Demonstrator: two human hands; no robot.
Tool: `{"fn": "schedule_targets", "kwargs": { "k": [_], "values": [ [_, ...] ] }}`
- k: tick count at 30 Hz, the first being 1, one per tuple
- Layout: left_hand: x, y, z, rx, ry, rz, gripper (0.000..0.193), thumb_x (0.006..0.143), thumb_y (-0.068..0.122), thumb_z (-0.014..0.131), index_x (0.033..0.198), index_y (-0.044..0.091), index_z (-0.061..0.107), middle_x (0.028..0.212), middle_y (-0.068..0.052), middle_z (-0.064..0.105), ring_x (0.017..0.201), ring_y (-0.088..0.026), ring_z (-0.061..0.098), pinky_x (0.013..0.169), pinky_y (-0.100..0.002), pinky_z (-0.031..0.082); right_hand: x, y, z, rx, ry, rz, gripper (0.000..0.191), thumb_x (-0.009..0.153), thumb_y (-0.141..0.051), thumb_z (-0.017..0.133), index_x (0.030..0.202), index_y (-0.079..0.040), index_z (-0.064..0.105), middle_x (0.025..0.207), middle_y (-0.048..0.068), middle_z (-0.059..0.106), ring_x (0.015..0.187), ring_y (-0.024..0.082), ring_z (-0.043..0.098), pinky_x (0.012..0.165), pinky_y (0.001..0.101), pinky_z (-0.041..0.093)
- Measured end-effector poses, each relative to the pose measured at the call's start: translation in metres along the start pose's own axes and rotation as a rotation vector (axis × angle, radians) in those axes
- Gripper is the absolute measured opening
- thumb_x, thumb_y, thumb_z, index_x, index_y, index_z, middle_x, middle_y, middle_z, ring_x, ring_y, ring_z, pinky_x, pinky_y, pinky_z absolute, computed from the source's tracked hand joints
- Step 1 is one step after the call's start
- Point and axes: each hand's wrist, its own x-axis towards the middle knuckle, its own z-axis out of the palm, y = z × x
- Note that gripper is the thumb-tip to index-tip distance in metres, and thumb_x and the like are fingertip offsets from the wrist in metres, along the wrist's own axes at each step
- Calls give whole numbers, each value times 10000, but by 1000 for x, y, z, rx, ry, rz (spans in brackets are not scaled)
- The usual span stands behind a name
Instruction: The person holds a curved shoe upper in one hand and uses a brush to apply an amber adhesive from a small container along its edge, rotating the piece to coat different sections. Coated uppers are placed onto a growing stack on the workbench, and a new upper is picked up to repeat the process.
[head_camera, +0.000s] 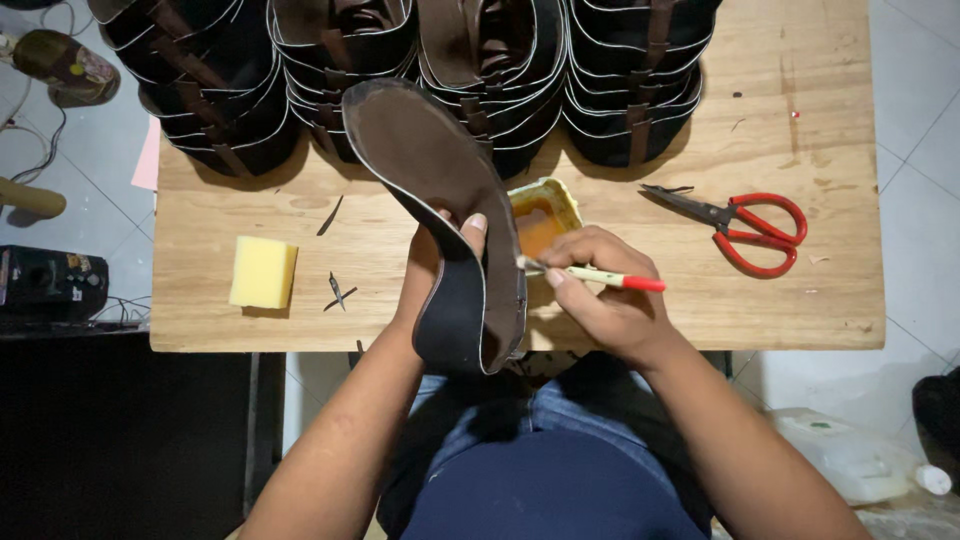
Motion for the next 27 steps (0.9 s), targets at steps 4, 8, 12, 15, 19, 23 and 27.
{"fn": "schedule_targets", "kwargs": {
  "k": [4,8,12,15,19,23,27],
  "values": [
    [4,-4,0,118,-70,-108,277,1015,239,535,996,-34,575,843,-136,656,778,-210,638,713,-347,536,6,6,1,25,38,-4,120,927,-32,701,1032,1,653,1106,122,702,1046,215,679,967,346,545],
    [-1,-9,1,-45,-142,-7,236,1005,197,550,1065,-31,555,929,-111,637,843,-171,602,739,-337,528,21,13,-2,59,90,-12,138,947,-31,696,1073,11,661,1138,129,686,1077,217,661,975,348,540],
    [-3,-9,2,-19,-134,53,248,1019,202,536,1112,-25,570,938,-117,643,846,-178,602,753,-339,525,25,10,-5,30,83,-103,145,957,-23,687,1093,22,661,1166,146,691,1146,244,660,1031,364,529],
    [0,-8,0,28,-28,87,243,1040,204,513,1111,-19,574,944,-113,651,845,-189,607,757,-341,523,20,3,-6,19,-29,-70,111,920,-30,692,1017,6,651,1116,138,704,1089,237,693,991,359,549],
    [5,-8,-3,-4,13,101,243,1041,218,505,1097,-15,544,936,-114,645,830,-197,601,754,-348,528,15,-4,-6,-28,-21,-106,123,908,-28,685,1020,8,650,1122,153,706,1067,252,688,964,361,546],
    [9,-13,1,-114,12,56,255,1025,236,517,1089,-8,554,926,-127,636,812,-213,593,723,-363,514,11,-5,-4,-101,-37,-166,138,911,-25,690,1044,5,671,1139,165,710,1061,267,706,954,367,548],
    [11,-18,-1,51,69,129,263,1052,245,509,1080,-13,548,923,-137,643,838,-228,608,768,-356,523,6,2,-3,-7,-8,-20,132,922,-42,691,1045,1,669,1081,130,719,993,212,705,894,322,561]
  ]
}}
